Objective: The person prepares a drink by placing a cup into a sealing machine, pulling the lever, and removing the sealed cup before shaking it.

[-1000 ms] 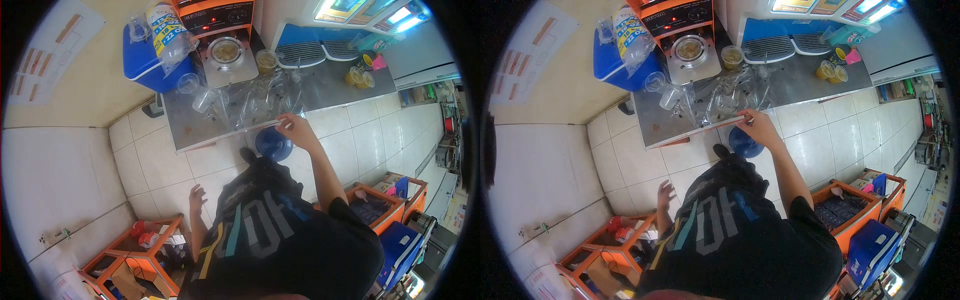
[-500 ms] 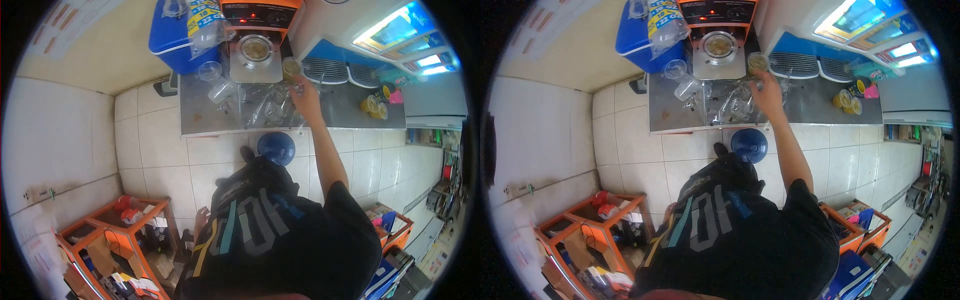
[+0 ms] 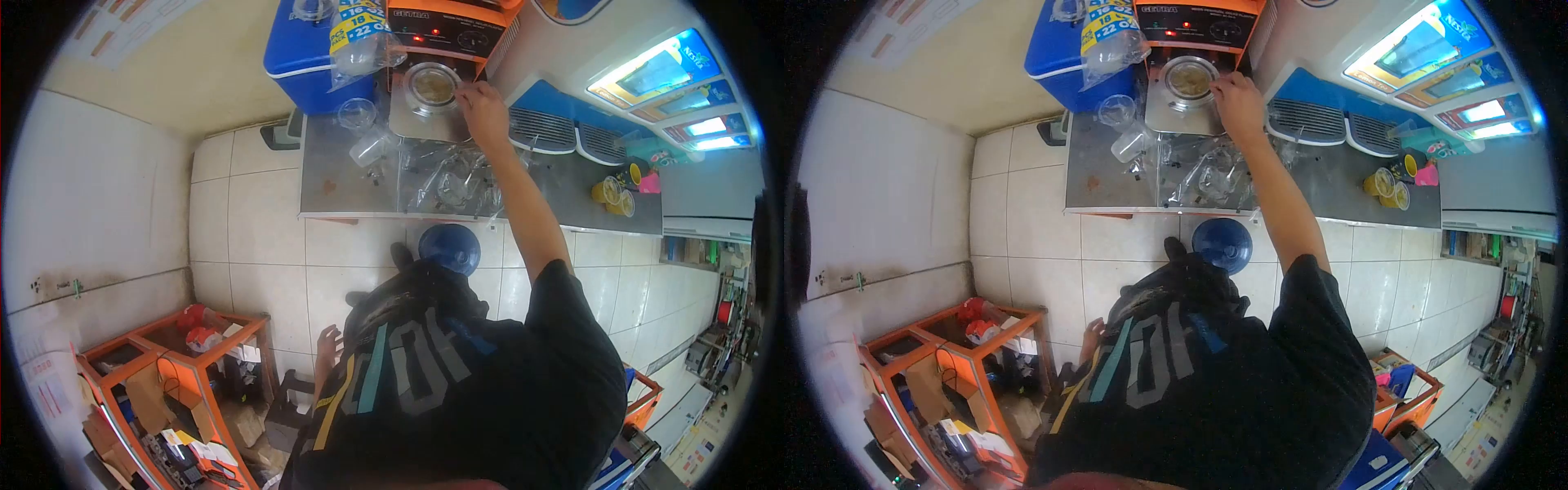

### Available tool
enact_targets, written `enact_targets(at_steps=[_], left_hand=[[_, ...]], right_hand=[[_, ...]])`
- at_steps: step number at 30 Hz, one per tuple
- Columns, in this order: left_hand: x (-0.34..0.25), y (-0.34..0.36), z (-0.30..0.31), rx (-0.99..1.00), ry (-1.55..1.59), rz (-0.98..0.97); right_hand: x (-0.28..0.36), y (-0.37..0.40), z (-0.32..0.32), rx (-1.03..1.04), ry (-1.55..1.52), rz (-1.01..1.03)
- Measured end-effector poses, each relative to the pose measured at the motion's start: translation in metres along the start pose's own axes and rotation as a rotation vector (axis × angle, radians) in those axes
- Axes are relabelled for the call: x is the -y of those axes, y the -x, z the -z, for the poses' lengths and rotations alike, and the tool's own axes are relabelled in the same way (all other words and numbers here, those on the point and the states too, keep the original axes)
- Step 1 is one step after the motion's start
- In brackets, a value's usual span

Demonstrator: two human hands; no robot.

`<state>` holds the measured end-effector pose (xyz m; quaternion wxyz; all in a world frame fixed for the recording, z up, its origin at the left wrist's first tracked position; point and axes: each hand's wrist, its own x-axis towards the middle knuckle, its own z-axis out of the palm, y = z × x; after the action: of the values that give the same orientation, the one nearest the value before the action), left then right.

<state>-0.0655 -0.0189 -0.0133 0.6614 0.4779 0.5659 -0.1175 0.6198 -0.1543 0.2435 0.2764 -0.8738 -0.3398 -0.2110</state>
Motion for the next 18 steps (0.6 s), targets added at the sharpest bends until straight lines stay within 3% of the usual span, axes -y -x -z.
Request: enact_targets(at_steps=[2,5,9,12,13,15,16,17,18], left_hand=[[0.009,-0.001,0.006,0.006,-0.063,-0.059],[0.007,0.009,0.002,-0.037,0.178,0.034],[-0.005,0.034,-0.017,-0.154,0.195,0.166],[0.024,0.036,-0.03,-0.177,0.333,0.12],[0.044,0.032,-0.039,-0.132,0.372,0.125],[0.08,0.015,-0.058,-0.174,0.468,0.114],[0.098,0.01,-0.073,-0.201,0.524,0.052],[0.076,0.029,-0.09,-0.334,0.344,0.139],[0.098,0.018,-0.102,-0.436,0.232,0.087]], right_hand=[[0.003,0.003,0.007,-0.011,0.011,0.022],[-0.005,0.006,0.013,0.016,0.052,0.034],[-0.011,0.001,0.013,0.032,0.094,0.13],[-0.024,0.002,0.014,0.137,0.141,0.148],[-0.058,0.009,-0.004,0.121,0.268,0.349],[0.016,-0.009,0.035,0.562,0.095,-0.16],[-0.021,-0.012,0.018,0.487,-0.006,0.02],[-0.061,-0.018,0.0,0.418,-0.094,0.206],[-0.053,-0.03,-0.018,0.355,-0.2,0.297]])
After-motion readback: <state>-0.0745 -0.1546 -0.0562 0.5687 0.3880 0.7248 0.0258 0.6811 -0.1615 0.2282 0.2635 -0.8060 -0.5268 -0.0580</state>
